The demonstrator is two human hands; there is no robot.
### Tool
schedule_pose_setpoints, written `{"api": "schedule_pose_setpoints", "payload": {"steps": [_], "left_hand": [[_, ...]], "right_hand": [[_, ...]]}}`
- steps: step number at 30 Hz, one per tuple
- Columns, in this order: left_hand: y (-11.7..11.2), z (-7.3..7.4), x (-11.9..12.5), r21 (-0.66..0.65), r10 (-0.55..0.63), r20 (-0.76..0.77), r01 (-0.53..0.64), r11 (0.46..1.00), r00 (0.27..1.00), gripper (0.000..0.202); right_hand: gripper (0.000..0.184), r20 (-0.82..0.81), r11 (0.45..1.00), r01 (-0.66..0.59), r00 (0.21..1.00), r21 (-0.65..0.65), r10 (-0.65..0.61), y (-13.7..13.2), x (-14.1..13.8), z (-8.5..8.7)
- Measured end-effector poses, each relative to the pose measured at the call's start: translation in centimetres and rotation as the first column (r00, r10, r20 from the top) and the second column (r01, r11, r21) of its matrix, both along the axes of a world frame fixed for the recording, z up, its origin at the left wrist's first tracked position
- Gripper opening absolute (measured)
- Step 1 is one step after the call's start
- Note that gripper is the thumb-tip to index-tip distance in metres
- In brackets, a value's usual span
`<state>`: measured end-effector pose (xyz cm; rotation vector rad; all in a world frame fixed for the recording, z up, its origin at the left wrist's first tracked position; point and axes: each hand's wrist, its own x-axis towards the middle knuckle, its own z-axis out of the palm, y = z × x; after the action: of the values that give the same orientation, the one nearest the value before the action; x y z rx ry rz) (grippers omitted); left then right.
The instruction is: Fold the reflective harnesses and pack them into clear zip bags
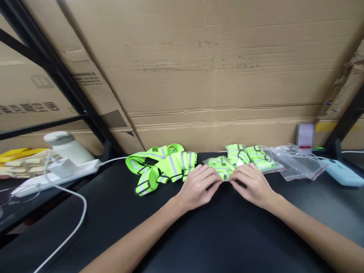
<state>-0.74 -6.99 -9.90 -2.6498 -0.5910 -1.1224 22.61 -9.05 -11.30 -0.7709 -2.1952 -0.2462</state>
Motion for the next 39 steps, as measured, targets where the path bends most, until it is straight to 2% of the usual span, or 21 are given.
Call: {"api": "schedule_pose_setpoints", "payload": {"steps": [7,11,15,21,26,33,39], "left_hand": [[-0.19,0.14,0.23,0.032,0.026,-0.009,-0.026,0.999,1.0,0.007],[-0.07,0.0,0.16,0.068,0.028,-0.039,-0.025,0.997,0.999,0.008],[0.16,-0.01,-0.3,0.034,0.033,-0.039,-0.032,0.999,0.999,0.008],[0.03,0.07,-0.23,-0.007,0.056,-0.055,-0.056,0.998,0.997,0.008],[-0.19,-0.02,0.19,0.039,0.058,-0.07,-0.055,0.998,0.996,0.009],[0.0,0.14,-0.04,0.051,0.057,-0.085,-0.053,0.997,0.995,0.011],[-0.15,-0.04,0.22,0.068,0.046,-0.056,-0.042,0.997,0.997,0.007]], "right_hand": [[0.017,0.076,0.999,-0.022,0.997,0.035,0.019,0.23,-0.14,-0.09],[0.013,0.041,0.999,-0.025,0.999,0.03,0.024,0.09,-0.34,-0.06],[0.008,-0.027,1.0,0.018,0.999,-0.004,-0.018,0.15,-0.07,-0.08],[0.015,0.032,1.0,0.014,0.999,0.01,-0.015,0.38,0.32,-0.17],[0.015,0.038,0.999,-0.025,0.999,0.034,0.024,0.15,-0.1,-0.25],[0.013,-0.011,0.999,0.037,0.999,0.004,-0.037,0.19,0.0,-0.18],[0.018,0.027,0.998,-0.032,0.999,0.052,0.031,0.32,0.38,-0.18]]}}
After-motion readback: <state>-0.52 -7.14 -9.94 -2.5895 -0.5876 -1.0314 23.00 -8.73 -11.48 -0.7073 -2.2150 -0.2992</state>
